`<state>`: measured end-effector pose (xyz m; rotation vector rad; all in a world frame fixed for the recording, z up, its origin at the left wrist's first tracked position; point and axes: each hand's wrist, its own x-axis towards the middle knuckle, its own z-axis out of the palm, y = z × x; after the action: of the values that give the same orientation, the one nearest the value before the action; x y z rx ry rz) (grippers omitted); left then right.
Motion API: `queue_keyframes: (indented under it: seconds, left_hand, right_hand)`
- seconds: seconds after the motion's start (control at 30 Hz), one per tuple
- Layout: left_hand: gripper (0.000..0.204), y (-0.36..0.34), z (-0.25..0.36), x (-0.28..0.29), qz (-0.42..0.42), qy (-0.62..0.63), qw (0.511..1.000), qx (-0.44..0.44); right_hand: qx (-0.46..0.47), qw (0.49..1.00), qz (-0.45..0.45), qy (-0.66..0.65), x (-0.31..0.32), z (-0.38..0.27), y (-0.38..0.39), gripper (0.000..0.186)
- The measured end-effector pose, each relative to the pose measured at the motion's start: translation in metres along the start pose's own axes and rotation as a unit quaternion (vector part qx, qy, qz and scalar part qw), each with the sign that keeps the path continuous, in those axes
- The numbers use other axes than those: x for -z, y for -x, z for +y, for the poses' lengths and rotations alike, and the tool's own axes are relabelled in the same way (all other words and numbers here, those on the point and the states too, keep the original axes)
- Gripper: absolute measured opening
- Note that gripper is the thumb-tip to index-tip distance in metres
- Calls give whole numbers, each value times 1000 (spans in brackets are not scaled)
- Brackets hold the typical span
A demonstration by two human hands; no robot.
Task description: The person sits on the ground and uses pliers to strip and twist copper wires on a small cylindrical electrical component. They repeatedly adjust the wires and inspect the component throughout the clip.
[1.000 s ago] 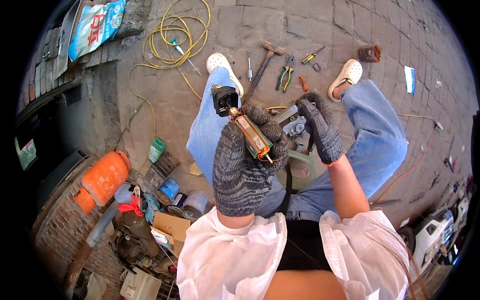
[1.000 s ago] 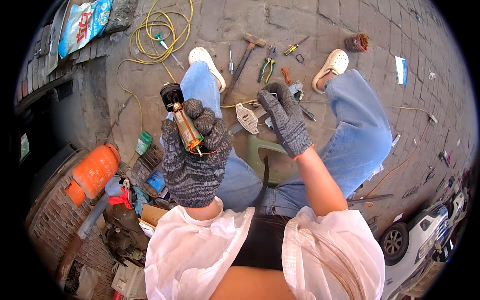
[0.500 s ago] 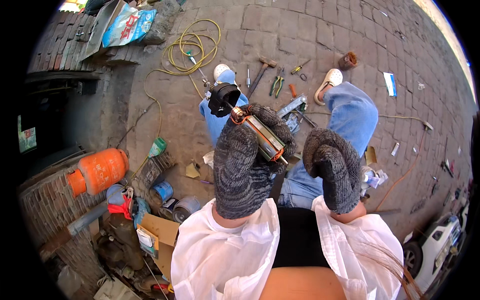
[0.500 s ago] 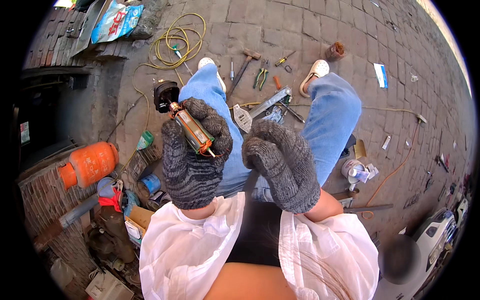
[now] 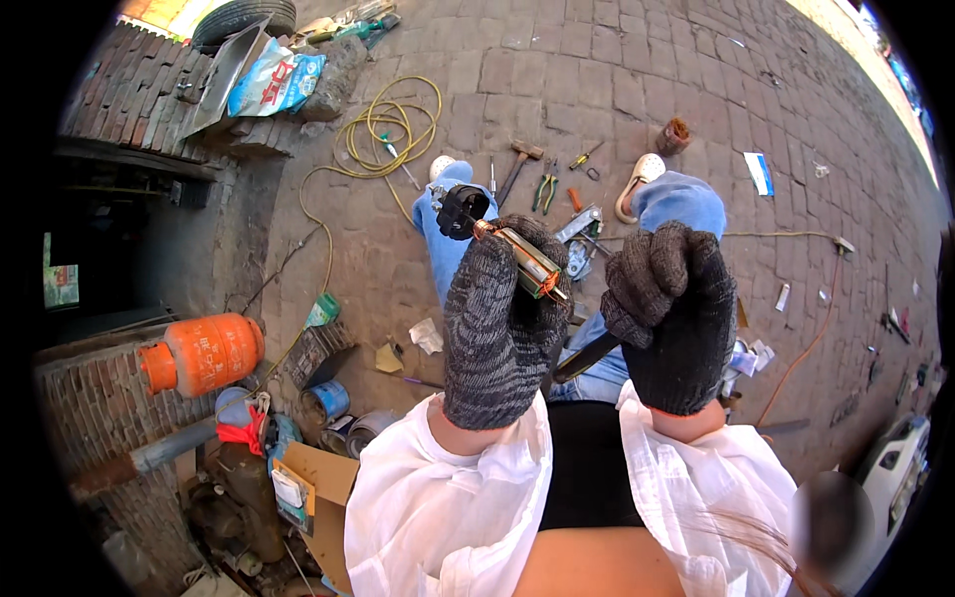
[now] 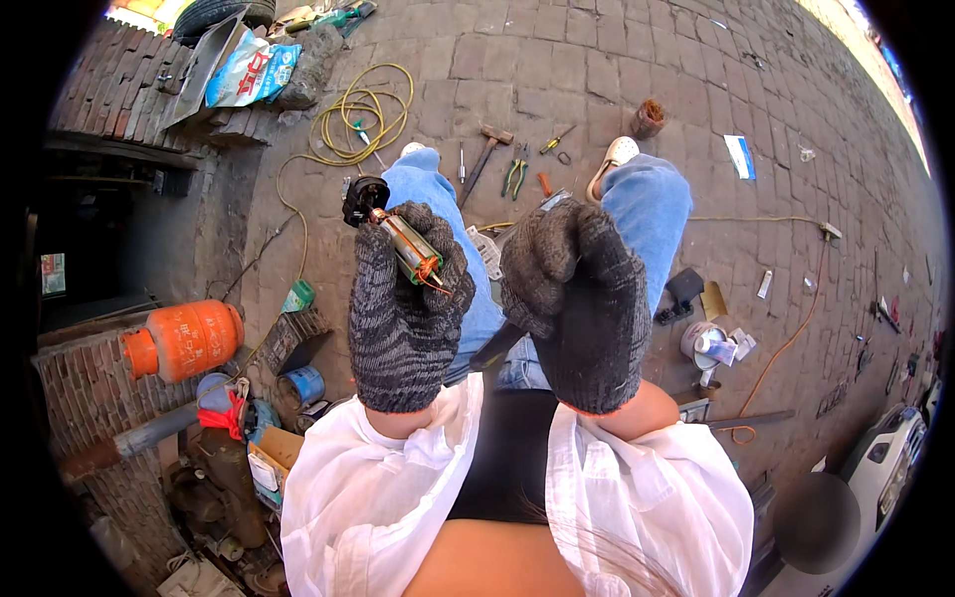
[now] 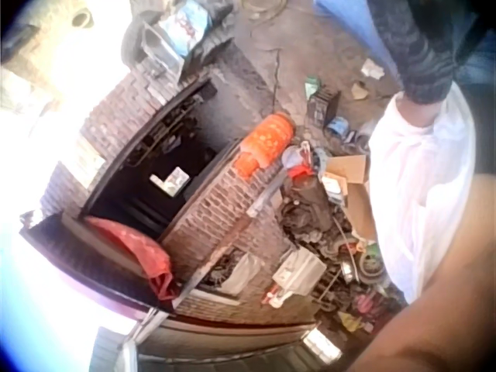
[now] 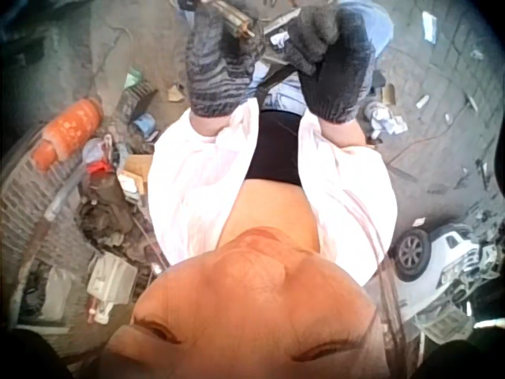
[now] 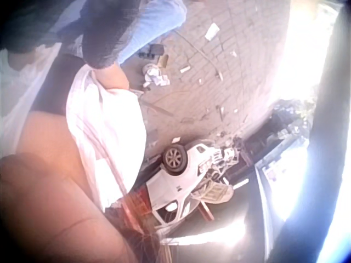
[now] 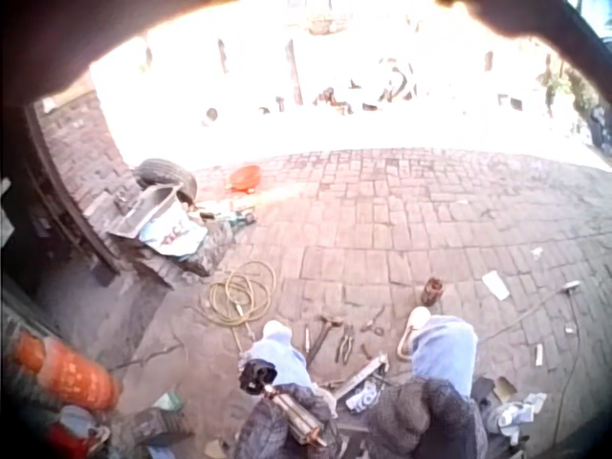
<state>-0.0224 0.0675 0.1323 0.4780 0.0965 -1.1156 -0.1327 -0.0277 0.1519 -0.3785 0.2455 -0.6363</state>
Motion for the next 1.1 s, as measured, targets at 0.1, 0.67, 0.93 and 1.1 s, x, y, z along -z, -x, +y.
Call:
queue_keyframes:
  seconds: [0.1, 0.67, 0.93, 1.1]
  left_hand:
    - [30, 0, -8, 1, 5, -15, 998, -52]
    - [36, 17, 12, -15, -93, 178, 975, 89]
    - [40, 19, 17, -6, -152, 271, 938, 153]
    - [39, 19, 20, -2, -154, 283, 937, 136]
  right_hand:
    - [89, 992, 29, -81, 3, -4, -2, 29]
    - [152, 985, -59, 63, -12, 18, 22, 44]
    - [111, 850, -141, 496, 0, 13, 29, 51]
    - [71, 791, -169, 584, -11, 7, 25, 66]
